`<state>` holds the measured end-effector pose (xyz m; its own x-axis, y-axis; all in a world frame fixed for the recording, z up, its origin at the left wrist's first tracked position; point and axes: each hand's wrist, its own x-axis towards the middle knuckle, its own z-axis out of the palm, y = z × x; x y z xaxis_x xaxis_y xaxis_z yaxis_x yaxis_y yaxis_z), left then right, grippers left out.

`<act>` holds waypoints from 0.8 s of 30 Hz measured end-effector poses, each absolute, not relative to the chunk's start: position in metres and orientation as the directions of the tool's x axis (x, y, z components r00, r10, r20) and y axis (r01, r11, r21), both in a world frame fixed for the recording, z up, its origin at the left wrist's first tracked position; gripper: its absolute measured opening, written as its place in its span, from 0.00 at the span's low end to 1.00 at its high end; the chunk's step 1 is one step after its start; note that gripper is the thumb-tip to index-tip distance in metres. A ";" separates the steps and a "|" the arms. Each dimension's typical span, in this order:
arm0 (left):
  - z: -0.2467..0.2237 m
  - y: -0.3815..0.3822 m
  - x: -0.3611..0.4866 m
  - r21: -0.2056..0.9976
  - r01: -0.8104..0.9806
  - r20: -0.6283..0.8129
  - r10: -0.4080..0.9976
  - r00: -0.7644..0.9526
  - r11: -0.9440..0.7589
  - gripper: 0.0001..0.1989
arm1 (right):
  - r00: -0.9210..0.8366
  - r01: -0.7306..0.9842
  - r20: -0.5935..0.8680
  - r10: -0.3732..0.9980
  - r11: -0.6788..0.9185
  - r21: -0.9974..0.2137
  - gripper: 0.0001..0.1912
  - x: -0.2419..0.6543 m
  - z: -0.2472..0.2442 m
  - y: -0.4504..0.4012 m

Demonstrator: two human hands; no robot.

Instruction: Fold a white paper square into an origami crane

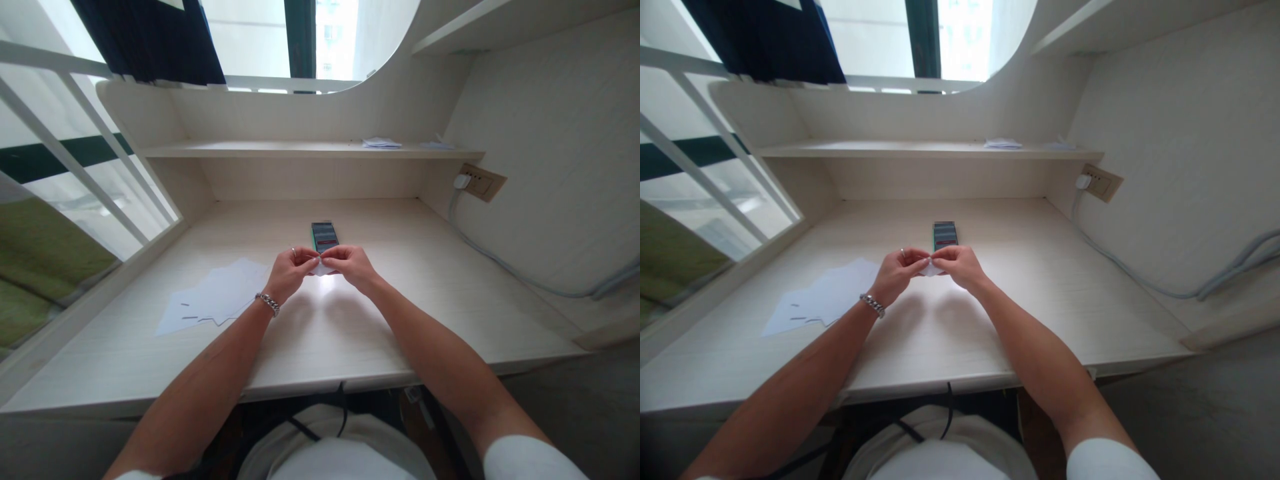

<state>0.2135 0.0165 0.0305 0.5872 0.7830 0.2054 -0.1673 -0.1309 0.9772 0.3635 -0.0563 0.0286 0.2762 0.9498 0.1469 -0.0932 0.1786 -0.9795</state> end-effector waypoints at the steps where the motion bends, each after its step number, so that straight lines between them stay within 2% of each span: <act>1: 0.030 0.017 0.214 0.975 -0.175 0.212 0.781 0.587 -0.134 0.16 | 0.276 -0.096 0.146 0.950 0.179 -0.979 0.15 0.364 0.029 -0.056; 24: 0.023 0.022 0.215 0.952 -0.164 0.305 0.791 0.530 -0.258 0.13 | 0.279 -0.103 0.156 0.948 0.190 -0.976 0.15 0.362 0.028 -0.055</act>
<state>0.2147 0.0219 0.0232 0.5302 0.7910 0.3055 -0.1643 -0.2576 0.9522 0.3619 -0.0550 0.0278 0.2790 0.9476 0.1555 -0.1026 0.1904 -0.9763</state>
